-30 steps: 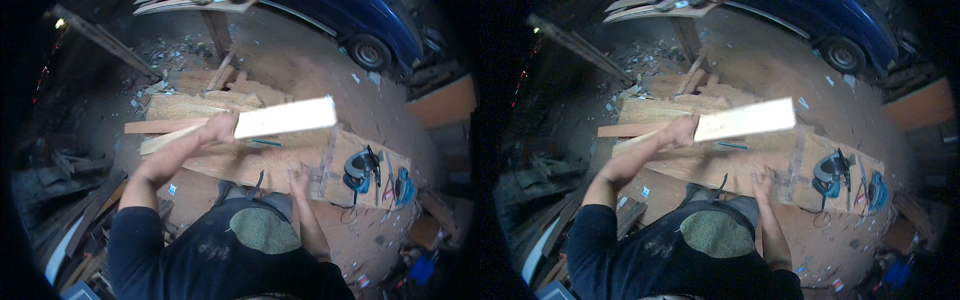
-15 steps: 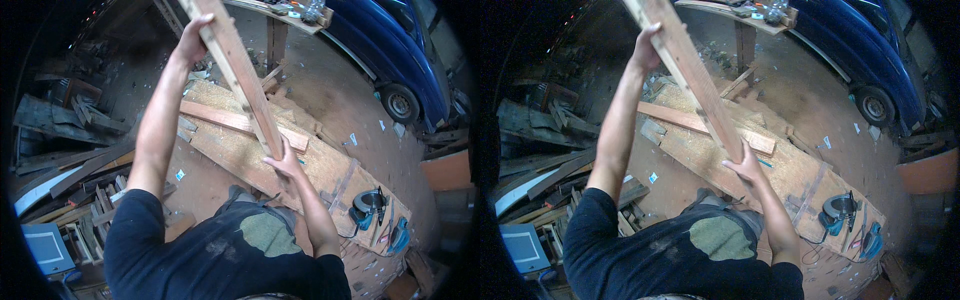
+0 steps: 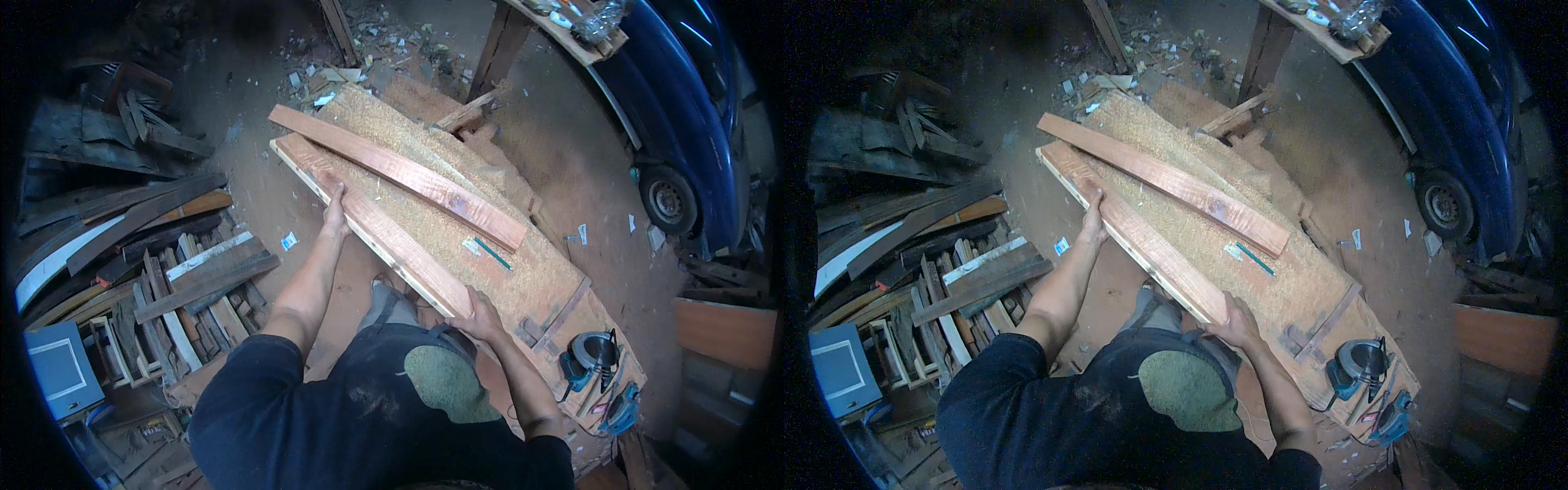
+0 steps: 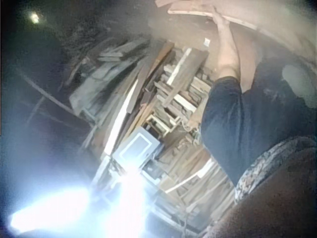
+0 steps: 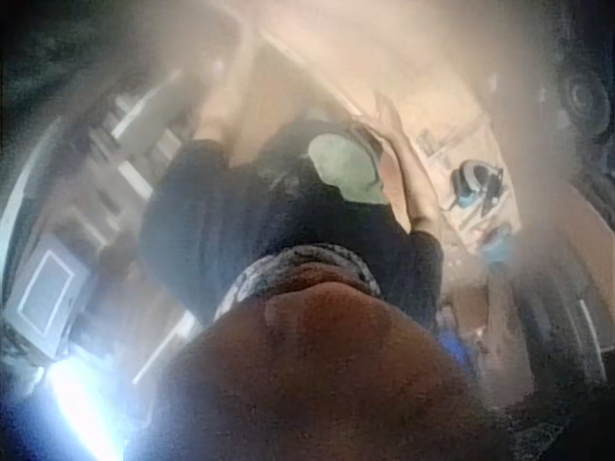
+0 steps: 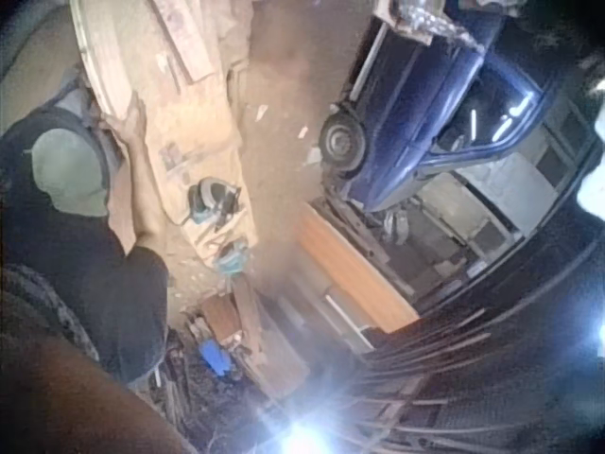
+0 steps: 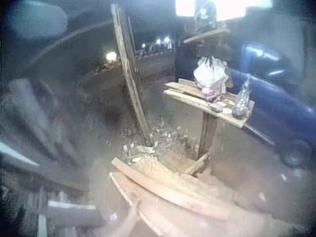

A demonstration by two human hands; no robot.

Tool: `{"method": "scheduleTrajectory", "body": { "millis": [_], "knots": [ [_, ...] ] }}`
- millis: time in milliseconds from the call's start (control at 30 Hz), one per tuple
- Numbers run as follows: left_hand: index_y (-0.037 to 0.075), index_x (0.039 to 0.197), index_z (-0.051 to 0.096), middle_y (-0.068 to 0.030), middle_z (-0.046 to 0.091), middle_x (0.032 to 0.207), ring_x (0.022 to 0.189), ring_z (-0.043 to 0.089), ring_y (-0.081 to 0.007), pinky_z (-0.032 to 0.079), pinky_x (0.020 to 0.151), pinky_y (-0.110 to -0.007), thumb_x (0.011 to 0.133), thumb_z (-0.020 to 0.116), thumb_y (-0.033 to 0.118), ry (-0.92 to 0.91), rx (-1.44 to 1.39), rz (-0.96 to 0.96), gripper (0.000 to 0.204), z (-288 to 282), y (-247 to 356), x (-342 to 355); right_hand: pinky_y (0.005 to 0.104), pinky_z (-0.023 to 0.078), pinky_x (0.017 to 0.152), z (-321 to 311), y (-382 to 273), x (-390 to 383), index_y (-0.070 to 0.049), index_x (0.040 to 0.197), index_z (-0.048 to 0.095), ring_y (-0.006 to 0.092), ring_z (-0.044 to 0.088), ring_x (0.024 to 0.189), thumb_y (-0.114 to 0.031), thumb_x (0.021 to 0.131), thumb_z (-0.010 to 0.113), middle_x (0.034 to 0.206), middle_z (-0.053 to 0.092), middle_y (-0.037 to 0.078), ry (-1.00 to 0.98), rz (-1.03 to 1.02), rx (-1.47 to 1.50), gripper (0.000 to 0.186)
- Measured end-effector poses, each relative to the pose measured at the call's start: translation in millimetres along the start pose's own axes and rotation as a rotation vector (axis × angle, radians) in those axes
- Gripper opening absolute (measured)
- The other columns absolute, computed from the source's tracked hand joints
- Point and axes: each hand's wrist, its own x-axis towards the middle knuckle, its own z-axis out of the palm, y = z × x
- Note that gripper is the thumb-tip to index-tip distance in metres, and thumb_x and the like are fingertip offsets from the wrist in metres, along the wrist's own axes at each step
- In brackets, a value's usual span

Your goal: The person measures and marks wooden planks with a tape measure and pencil, then uses a circular saw to cut the wood. The person handles the planks, aligns them, and makes cuts on a workbench in a cluttered workshop.

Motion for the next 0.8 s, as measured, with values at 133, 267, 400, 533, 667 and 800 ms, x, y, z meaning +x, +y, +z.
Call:
{"method": "scheduleTrajectory", "body": {
  "millis": [133,267,400,533,667,800],
  "knots": [
    [-0.014,0.146,0.035,-0.0219,0.058,0.138,0.121,0.063,-0.0334,0.053,0.104,-0.046,0.097,0.067,0.032,0.250,0.081,-0.051,0.074,-30.8,-29.8,23.4,0.0481,0.043,0.102,18.3,17.0,21.1,0.002,0.147,0.043,0.0413,0.054,0.115,-0.046,0.066,0.086,0.119,0.058,0.025,0.130,-0.072,-0.211,0.104],
    [-0.009,0.143,0.045,-0.0200,0.059,0.138,0.130,0.056,-0.0308,0.048,0.107,-0.040,0.099,0.066,0.033,0.214,0.229,0.047,0.065,-89.0,-6.5,58.3,0.0496,0.041,0.101,36.9,5.6,52.9,0.001,0.148,0.041,0.0390,0.052,0.114,-0.044,0.070,0.084,0.118,0.055,0.021,0.226,-0.139,-0.318,0.100],
    [-0.002,0.141,0.050,-0.0149,0.064,0.128,0.112,0.066,-0.0263,0.053,0.097,-0.041,0.101,0.062,0.029,0.189,0.402,-0.022,0.052,-58.0,-24.9,58.9,0.0516,0.036,0.108,52.0,22.1,88.6,0.001,0.149,0.039,0.0385,0.051,0.121,-0.042,0.076,0.081,0.126,0.054,0.022,0.234,-0.061,-0.424,0.095],
    [-0.003,0.140,0.051,-0.0149,0.064,0.125,0.105,0.066,-0.0242,0.053,0.091,-0.039,0.100,0.064,0.025,0.131,0.585,-0.195,0.051,-21.7,-44.3,28.2,0.0538,0.030,0.116,70.1,57.4,107.2,0.002,0.150,0.038,0.0394,0.048,0.128,-0.040,0.081,0.077,0.136,0.050,0.024,0.199,-0.005,-0.503,0.090],
    [0.003,0.138,0.050,-0.0116,0.063,0.122,0.101,0.066,-0.0191,0.056,0.090,-0.042,0.099,0.064,0.023,0.260,0.686,-0.022,0.045,-48.6,-46.1,29.4,0.0565,0.026,0.120,48.0,49.7,119.3,0.002,0.150,0.040,0.0434,0.044,0.134,-0.039,0.085,0.074,0.144,0.045,0.028,0.348,-0.156,-0.318,0.084],
    [-0.005,0.137,0.052,-0.0193,0.066,0.121,0.101,0.067,-0.0239,0.053,0.093,-0.041,0.097,0.066,0.031,0.328,1.357,0.789,0.056,-5.1,-60.6,20.5,0.0572,0.023,0.122,-38.7,77.3,158.3,0.003,0.149,0.041,0.0495,0.035,0.141,-0.043,0.086,0.073,0.152,0.038,0.030,0.545,-0.076,-0.662,0.085]
  ]
}}
